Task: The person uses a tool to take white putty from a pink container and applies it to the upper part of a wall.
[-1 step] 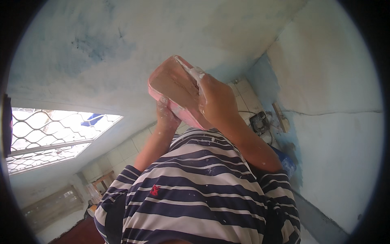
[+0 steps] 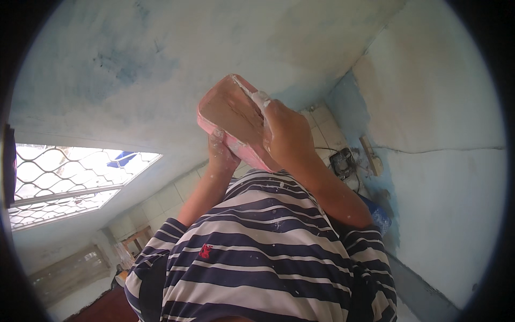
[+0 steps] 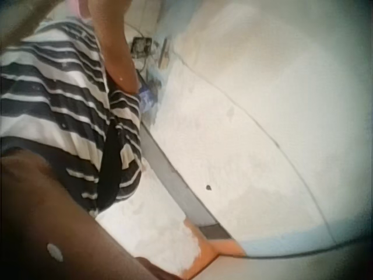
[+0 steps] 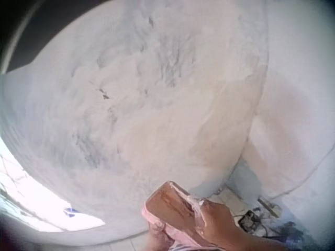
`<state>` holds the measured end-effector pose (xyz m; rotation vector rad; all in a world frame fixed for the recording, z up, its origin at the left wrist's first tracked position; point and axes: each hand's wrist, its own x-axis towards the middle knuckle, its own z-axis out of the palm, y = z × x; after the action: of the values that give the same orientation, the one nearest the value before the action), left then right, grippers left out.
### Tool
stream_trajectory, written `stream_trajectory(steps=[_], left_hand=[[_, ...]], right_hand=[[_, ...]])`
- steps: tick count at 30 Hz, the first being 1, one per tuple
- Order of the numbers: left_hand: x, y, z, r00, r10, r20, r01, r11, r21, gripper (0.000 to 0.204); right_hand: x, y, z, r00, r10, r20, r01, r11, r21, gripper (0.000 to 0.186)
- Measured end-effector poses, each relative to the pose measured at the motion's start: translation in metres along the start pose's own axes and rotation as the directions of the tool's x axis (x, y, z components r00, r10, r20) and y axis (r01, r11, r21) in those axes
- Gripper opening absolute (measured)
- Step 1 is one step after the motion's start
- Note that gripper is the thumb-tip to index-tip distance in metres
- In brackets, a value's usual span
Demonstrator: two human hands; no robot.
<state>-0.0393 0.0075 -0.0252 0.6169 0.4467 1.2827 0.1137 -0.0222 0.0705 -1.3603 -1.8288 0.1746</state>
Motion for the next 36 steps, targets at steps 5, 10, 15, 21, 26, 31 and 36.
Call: stream_trajectory(steps=[5,10,15,21,26,31,36], left_hand=[[0.019,-0.033,0.015,0.993,0.030,0.114,-0.033,0.999,0.024,0.078],[0.048,-0.072,0.042,0.991,0.072,0.112,-0.081,0.993,0.083,0.081],[0.073,-0.117,0.079,0.988,0.045,0.145,-0.053,0.997,0.051,0.078],[0.090,-0.168,0.118,0.994,-0.087,0.068,0.093,0.992,-0.083,0.070],[0.090,-0.206,0.152,0.997,-0.043,0.069,0.046,0.998,-0.049,0.067],[0.088,-0.234,0.170,0.972,-0.147,0.186,0.162,0.984,-0.071,0.072],[0.101,-0.251,0.183,0.958,-0.166,0.233,0.182,0.982,-0.048,0.074]], right_hand=[[-0.002,0.028,-0.021,0.998,0.060,0.014,-0.060,0.998,-0.009,0.052],[-0.003,0.075,-0.054,0.978,0.202,-0.048,-0.197,0.977,0.082,0.048],[-0.004,0.118,-0.098,0.957,0.233,-0.175,-0.209,0.967,0.147,0.042],[-0.009,0.160,-0.148,0.964,0.175,-0.199,-0.171,0.985,0.036,0.040],[-0.014,0.184,-0.170,0.988,0.054,-0.147,-0.064,0.996,-0.066,0.036],[-0.029,0.212,-0.194,0.974,0.023,-0.226,-0.038,0.997,-0.060,0.037],[-0.032,0.227,-0.213,0.948,0.138,-0.286,-0.149,0.989,-0.017,0.037]])
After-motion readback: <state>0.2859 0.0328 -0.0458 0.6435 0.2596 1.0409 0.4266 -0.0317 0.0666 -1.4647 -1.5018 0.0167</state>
